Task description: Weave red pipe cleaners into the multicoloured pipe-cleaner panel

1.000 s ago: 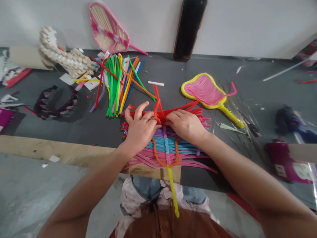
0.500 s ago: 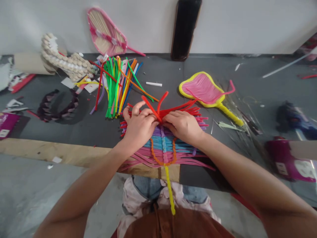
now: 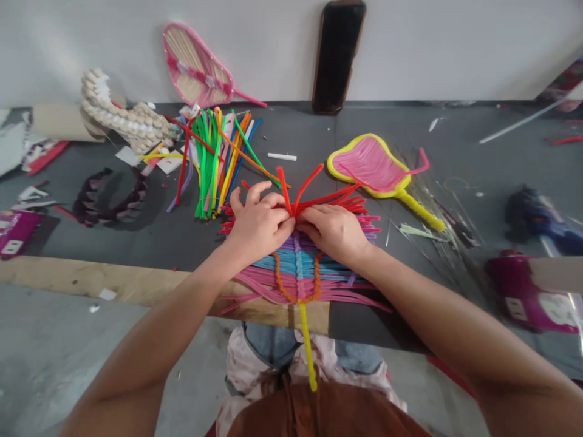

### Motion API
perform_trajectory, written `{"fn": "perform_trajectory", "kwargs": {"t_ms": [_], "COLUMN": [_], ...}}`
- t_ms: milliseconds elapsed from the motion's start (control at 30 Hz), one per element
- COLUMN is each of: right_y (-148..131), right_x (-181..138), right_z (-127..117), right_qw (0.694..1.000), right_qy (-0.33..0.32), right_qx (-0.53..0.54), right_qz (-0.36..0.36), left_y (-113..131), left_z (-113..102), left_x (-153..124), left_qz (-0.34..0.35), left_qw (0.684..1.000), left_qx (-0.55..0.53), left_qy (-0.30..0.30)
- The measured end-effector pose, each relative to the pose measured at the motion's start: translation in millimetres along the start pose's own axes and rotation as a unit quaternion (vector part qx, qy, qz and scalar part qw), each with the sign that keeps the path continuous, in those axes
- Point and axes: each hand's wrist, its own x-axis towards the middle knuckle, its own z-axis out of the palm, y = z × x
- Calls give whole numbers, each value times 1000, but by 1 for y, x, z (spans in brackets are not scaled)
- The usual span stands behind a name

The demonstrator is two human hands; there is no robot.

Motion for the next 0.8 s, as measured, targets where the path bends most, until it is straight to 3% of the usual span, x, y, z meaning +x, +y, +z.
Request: {"fn": "perform_trajectory", "kwargs": {"t_ms": [133,333,633,800], "right_y": [1,0,5,16], "right_x": [0,9,7,-1], "right_z": [-4,-15,-19,-28], "right_qw": [992,957,918,901], "right_qy": [15,54,4,-46], "right_qx": [117,281,379,428], "right_qz": [41,53,117,51], "left_y": [0,5,4,2], "left_z": [1,-2,3,9], "left_x": [1,0,-1,-3], "left_qz": [-25,-21,-78,-111], "left_qw": [1000,1000,993,989], "left_qx": [-11,-15,-61,-57], "left_qy": [4,13,60,84]}}
